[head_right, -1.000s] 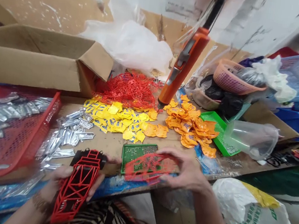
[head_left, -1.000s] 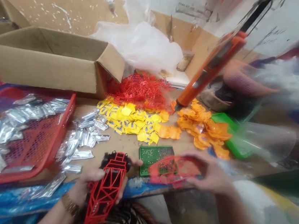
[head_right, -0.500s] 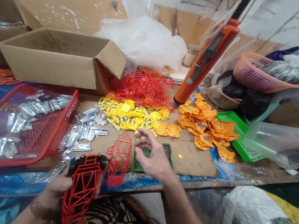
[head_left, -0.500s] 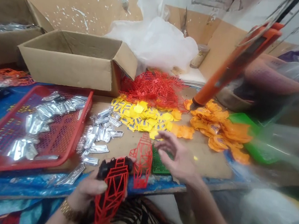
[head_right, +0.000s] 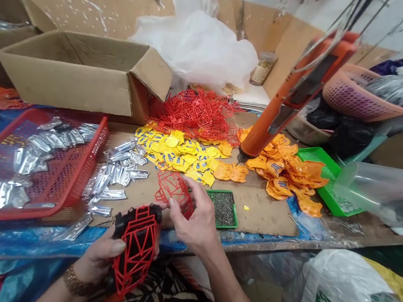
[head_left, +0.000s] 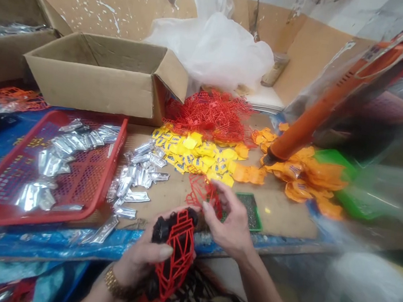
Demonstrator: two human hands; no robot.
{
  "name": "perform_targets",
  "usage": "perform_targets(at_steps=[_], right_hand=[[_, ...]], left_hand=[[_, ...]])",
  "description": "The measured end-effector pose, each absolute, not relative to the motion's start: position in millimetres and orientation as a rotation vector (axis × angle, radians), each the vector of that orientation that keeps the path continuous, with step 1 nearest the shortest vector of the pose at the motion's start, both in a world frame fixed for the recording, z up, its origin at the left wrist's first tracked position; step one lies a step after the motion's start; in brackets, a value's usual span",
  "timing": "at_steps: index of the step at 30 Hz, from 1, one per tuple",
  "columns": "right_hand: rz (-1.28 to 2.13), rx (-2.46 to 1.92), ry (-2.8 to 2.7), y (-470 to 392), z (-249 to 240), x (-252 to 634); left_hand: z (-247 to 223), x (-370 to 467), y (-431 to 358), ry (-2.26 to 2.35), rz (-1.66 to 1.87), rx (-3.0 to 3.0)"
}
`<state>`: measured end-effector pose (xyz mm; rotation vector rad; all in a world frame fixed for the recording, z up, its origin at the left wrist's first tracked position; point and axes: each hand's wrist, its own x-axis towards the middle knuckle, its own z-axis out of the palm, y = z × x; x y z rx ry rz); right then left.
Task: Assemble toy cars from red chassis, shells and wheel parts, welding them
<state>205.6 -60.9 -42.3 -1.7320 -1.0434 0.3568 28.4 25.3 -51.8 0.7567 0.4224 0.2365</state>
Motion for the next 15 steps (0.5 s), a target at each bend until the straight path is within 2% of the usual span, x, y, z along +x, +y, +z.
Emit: perform_targets(at_steps=[8,15], right_hand=[[0.301,-1.687,-1.012,-84.5,-36.0,185.4],[0.28,-1.703,-1.299,-77.9,-46.3,157.1]], left_hand=[[-53.9,42.0,20.1,0.629,0.382,0.615],[-57.0,55.3,22.9,0.689,0.682,1.235]])
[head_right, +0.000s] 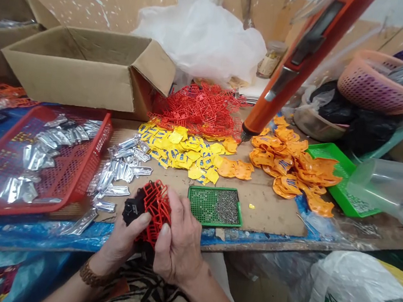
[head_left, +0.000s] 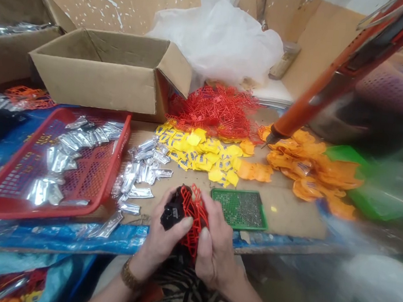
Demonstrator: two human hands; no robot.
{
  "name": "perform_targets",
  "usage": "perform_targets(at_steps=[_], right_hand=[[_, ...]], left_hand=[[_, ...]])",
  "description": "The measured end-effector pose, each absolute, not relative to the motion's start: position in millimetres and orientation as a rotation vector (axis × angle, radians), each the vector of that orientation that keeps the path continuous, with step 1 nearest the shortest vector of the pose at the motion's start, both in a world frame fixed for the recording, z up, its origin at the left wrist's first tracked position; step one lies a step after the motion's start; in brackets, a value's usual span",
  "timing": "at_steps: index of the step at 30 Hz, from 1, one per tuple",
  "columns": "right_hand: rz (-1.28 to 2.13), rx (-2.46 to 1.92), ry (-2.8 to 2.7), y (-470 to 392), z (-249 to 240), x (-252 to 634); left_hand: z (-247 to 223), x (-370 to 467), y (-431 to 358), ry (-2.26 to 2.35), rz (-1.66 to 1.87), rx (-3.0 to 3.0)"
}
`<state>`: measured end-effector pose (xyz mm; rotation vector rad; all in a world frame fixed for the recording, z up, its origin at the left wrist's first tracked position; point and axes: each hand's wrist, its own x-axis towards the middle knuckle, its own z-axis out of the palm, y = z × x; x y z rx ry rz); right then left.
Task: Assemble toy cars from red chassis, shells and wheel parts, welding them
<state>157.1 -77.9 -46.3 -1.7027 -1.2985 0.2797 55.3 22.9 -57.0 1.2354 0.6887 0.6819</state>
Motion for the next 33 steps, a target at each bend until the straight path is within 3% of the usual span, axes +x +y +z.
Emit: perform_targets(at_steps=[5,13,23,29,33], right_hand=[[0.351,-1.602,-1.074,-72.1,-56.4,165.0],[0.339,-1.666,-1.122,-74.1,-60.4,161.1],[0.401,-1.595,-1.016,-81.0,-57.1,169.0],[0.04,-1.838,-1.242,-123.8,-48.7,230.3],[-0.435,-2.274,-0.983,-160.7,-66.4,301.8]], left_hand=[[-59.6,59.3,23.3,0.715,0.758,1.422],[-82.7,57.5,15.5,0.68,0.643,0.977],[-66.5,61.8,14.3,0.776,0.588,0.678],[-43.8,47.6,17.4,1.012,0.539,0.528],[-33.2,34.7,15.3,1.05,0.489,0.413]])
